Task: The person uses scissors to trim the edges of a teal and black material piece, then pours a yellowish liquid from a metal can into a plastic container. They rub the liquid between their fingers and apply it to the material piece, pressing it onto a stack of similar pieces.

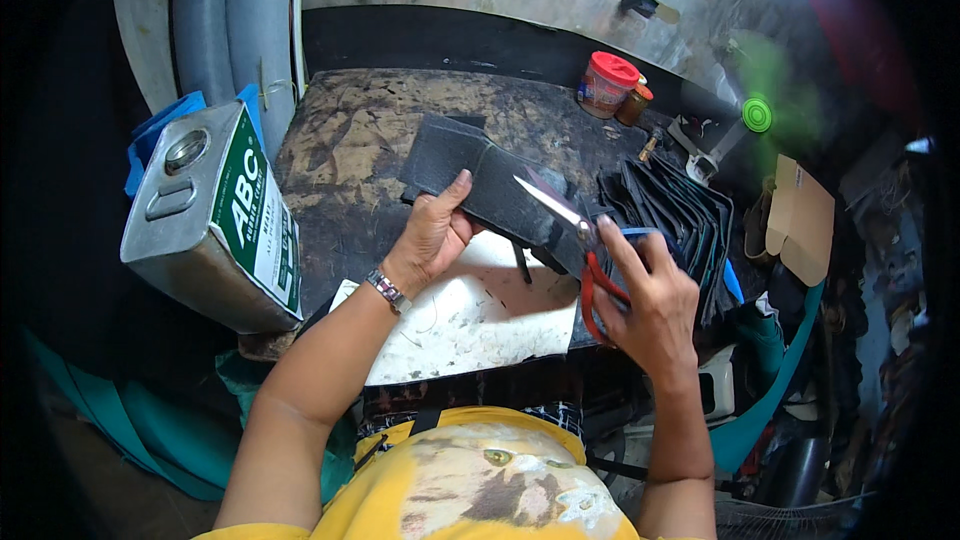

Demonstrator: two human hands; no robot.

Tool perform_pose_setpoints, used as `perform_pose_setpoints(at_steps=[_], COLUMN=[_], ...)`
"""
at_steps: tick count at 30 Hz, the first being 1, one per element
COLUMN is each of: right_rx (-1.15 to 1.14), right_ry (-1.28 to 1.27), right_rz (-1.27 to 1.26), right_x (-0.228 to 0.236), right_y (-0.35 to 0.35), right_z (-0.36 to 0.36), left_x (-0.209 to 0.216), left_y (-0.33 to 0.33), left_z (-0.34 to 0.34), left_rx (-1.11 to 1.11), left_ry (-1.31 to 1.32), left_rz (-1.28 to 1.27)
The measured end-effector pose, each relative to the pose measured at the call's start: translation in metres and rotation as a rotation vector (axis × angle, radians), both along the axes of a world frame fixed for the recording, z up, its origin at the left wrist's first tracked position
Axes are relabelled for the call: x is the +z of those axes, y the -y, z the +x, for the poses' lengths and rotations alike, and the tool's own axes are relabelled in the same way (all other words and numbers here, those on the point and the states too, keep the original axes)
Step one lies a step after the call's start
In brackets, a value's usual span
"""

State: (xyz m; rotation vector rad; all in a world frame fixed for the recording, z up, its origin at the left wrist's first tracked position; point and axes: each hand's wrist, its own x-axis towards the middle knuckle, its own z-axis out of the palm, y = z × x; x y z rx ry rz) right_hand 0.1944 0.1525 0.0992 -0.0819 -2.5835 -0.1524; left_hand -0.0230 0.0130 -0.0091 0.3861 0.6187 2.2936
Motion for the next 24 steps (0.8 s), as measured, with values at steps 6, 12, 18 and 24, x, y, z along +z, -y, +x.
perform_pose_setpoints(at_steps=[6, 12, 18, 24], right_rx=[-0.042, 0.001, 0.015, 0.005], right_ry=[0.074, 0.085, 0.075, 0.086], right_rz=[0.189, 0.243, 0.240, 0.259], right_x=[0.014, 0.018, 0.014, 0.015], right_y=[-0.015, -0.018, -0.019, -0.023], right_z=[-0.037, -0.040, -0.040, -0.041], left_x=[0.004, 0.004, 0.004, 0.004], left_y=[-0.001, 0.000, 0.000, 0.000], left_z=[0.008, 0.007, 0.007, 0.008], left_rx=[-0.076, -0.078, -0.097, -0.113], left_ry=[0.047, 0.007, 0.006, -0.018], left_rz=[-0.017, 0.016, 0.013, 0.014])
